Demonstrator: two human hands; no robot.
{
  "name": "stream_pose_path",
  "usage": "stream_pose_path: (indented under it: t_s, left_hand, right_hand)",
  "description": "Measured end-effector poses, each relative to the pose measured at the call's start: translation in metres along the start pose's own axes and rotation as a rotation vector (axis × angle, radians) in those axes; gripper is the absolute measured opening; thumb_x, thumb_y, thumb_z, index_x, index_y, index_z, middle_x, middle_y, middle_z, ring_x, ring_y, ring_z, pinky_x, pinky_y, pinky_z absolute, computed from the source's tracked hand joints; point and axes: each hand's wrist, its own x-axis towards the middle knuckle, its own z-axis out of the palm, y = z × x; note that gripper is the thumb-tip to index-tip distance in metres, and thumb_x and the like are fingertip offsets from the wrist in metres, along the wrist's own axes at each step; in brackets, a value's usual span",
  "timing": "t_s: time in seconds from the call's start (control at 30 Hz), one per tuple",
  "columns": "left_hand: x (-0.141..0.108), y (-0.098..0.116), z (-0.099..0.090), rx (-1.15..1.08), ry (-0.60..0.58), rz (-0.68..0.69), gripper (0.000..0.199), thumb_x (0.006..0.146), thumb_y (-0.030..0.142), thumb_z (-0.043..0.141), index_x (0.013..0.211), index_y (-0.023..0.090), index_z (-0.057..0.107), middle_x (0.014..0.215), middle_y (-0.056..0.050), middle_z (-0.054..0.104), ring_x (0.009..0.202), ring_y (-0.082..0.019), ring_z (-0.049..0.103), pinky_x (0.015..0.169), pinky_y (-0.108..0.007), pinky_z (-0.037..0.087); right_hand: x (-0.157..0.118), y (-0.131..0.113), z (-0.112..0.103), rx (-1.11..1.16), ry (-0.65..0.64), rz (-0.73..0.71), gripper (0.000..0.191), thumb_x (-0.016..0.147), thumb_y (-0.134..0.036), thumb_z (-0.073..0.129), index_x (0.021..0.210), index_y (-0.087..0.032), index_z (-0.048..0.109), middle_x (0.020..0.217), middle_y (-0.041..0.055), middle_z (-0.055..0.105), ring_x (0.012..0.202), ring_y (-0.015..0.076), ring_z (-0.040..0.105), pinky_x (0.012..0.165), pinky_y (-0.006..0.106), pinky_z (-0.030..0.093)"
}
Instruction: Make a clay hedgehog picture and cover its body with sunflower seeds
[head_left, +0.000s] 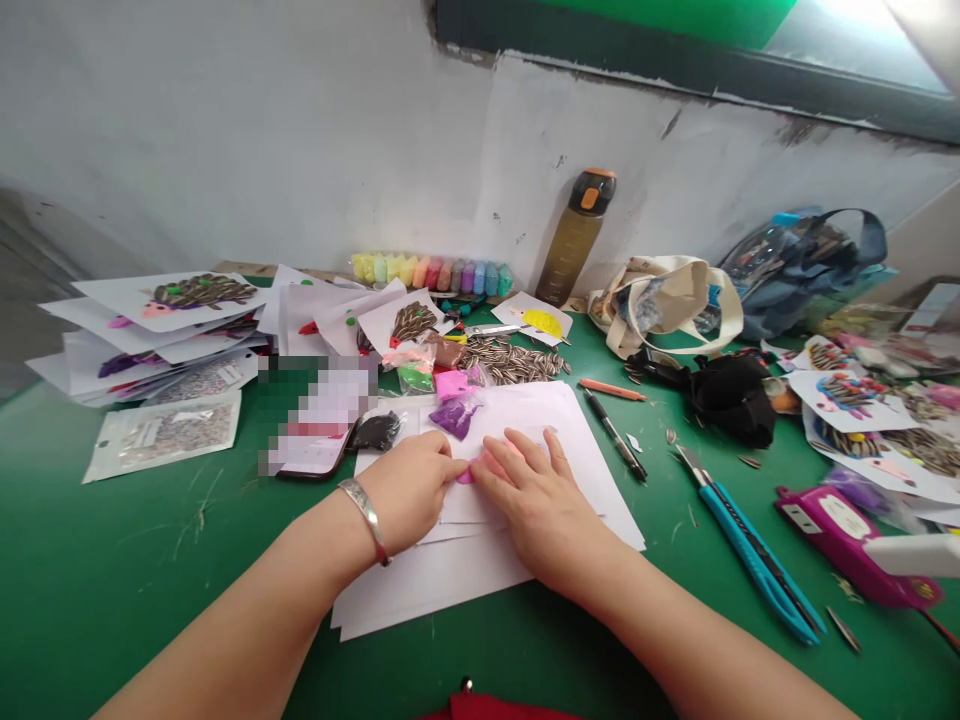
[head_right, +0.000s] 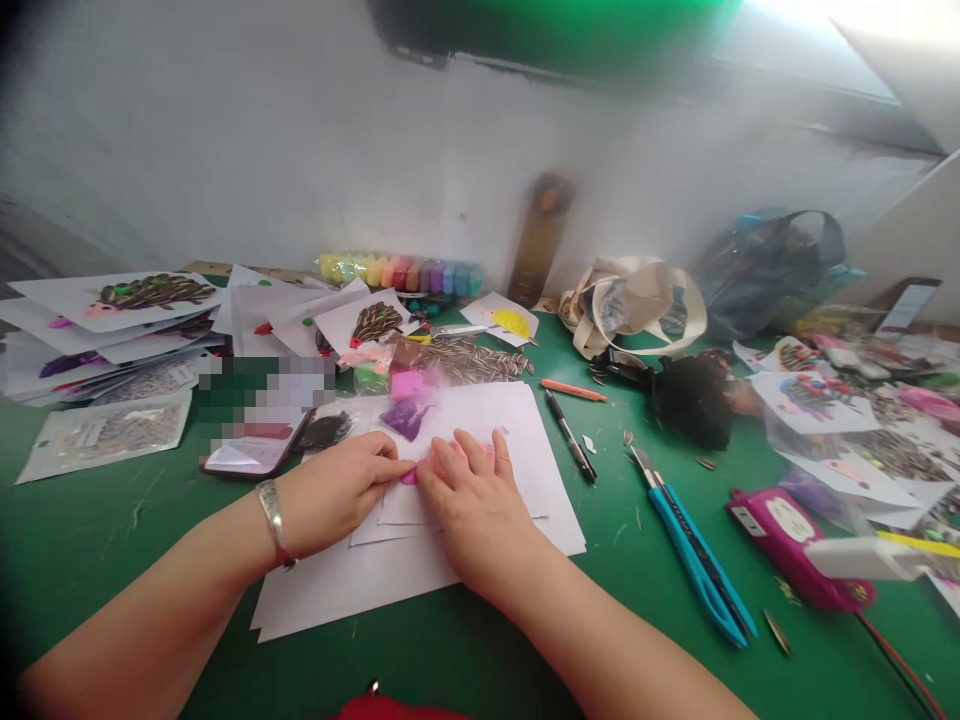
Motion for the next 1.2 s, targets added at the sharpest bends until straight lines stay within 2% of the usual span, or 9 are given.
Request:
stream_pose_path:
  t_s: [0.13, 0.27, 0.43, 0.53, 0.6, 0.77, 0.93, 1.03, 1.2]
  left_hand:
    - [-0.001, 0.0, 0.0, -0.015, 0.008, -0.002, 0.035, 0.089, 0.013, 0.037, 0.101, 0.018, 0.07, 0.098, -0.008, 0.058, 0.089, -0.02, 0.057, 0.083, -0.032, 0.045]
    - [-0.001, 0.0, -0.002, -0.021, -0.001, -0.001, 0.036, 0.087, 0.01, 0.038, 0.101, 0.019, 0.07, 0.098, -0.007, 0.058, 0.089, -0.02, 0.058, 0.083, -0.032, 0.045]
    - [-0.001, 0.0, -0.002, -0.033, 0.005, -0.007, 0.038, 0.084, 0.007, 0.039, 0.102, 0.019, 0.07, 0.098, -0.007, 0.059, 0.09, -0.021, 0.058, 0.084, -0.032, 0.046]
    - [-0.001, 0.0, -0.002, -0.03, -0.007, -0.014, 0.038, 0.084, 0.007, 0.039, 0.102, 0.019, 0.069, 0.099, -0.008, 0.058, 0.09, -0.021, 0.058, 0.084, -0.033, 0.046]
    - [-0.001, -0.001, -0.001, -0.028, -0.009, -0.01, 0.04, 0.084, 0.006, 0.038, 0.106, 0.019, 0.068, 0.1, -0.008, 0.058, 0.091, -0.021, 0.058, 0.085, -0.034, 0.046]
    - [-0.001, -0.002, 0.002, -0.037, 0.007, 0.005, 0.054, 0.08, 0.001, 0.036, 0.124, 0.023, 0.059, 0.102, -0.008, 0.056, 0.094, -0.022, 0.057, 0.085, -0.035, 0.047]
    - [-0.001, 0.0, 0.002, -0.019, -0.025, -0.008, 0.051, 0.076, -0.001, 0.038, 0.114, 0.021, 0.065, 0.101, -0.008, 0.055, 0.092, -0.022, 0.056, 0.085, -0.035, 0.047]
    - [0.0, 0.0, 0.002, -0.021, -0.023, -0.017, 0.056, 0.077, -0.001, 0.038, 0.123, 0.022, 0.06, 0.102, -0.009, 0.055, 0.092, -0.022, 0.056, 0.084, -0.035, 0.047]
    - [0.0, 0.001, 0.002, -0.015, -0.027, -0.005, 0.055, 0.078, 0.001, 0.039, 0.124, 0.021, 0.06, 0.103, -0.009, 0.054, 0.094, -0.023, 0.055, 0.087, -0.037, 0.046]
  right_hand:
    - [-0.002, -0.001, -0.001, -0.009, 0.038, -0.007, 0.054, 0.086, -0.011, 0.044, 0.138, -0.024, 0.043, 0.152, 0.0092, 0.033, 0.139, 0.0344, 0.022, 0.111, 0.065, 0.007]
    - [-0.002, -0.004, -0.003, 0.016, -0.003, -0.047, 0.05, 0.088, -0.013, 0.043, 0.136, -0.025, 0.046, 0.15, 0.009, 0.036, 0.138, 0.0353, 0.024, 0.11, 0.067, 0.008]
    - [-0.001, -0.004, -0.002, 0.02, 0.024, -0.011, 0.061, 0.082, -0.008, 0.046, 0.14, -0.026, 0.04, 0.155, 0.0101, 0.025, 0.141, 0.0351, 0.019, 0.111, 0.065, 0.006]
    - [0.0, -0.004, -0.001, 0.039, -0.013, -0.019, 0.053, 0.086, -0.011, 0.044, 0.137, -0.026, 0.046, 0.153, 0.0094, 0.03, 0.14, 0.0355, 0.02, 0.11, 0.066, 0.007]
    - [0.0, -0.003, -0.002, 0.057, -0.03, -0.02, 0.053, 0.086, -0.011, 0.043, 0.136, -0.027, 0.047, 0.153, 0.0087, 0.031, 0.14, 0.0348, 0.021, 0.111, 0.065, 0.008]
    - [-0.001, 0.003, -0.001, 0.053, 0.019, 0.052, 0.069, 0.078, -0.004, 0.047, 0.142, -0.03, 0.039, 0.157, 0.0095, 0.02, 0.142, 0.0335, 0.016, 0.112, 0.063, 0.01]
    - [-0.001, 0.006, -0.002, 0.047, -0.043, 0.009, 0.057, 0.084, -0.008, 0.045, 0.138, -0.027, 0.046, 0.154, 0.0104, 0.029, 0.141, 0.0357, 0.02, 0.11, 0.066, 0.008]
    - [0.0, 0.003, -0.004, 0.042, -0.014, 0.028, 0.059, 0.083, -0.007, 0.046, 0.138, -0.027, 0.044, 0.156, 0.0102, 0.024, 0.142, 0.0354, 0.018, 0.111, 0.065, 0.008]
    - [0.001, -0.001, -0.008, 0.064, -0.049, -0.004, 0.053, 0.085, -0.008, 0.042, 0.135, -0.024, 0.048, 0.151, 0.0092, 0.035, 0.14, 0.0358, 0.022, 0.11, 0.067, 0.007]
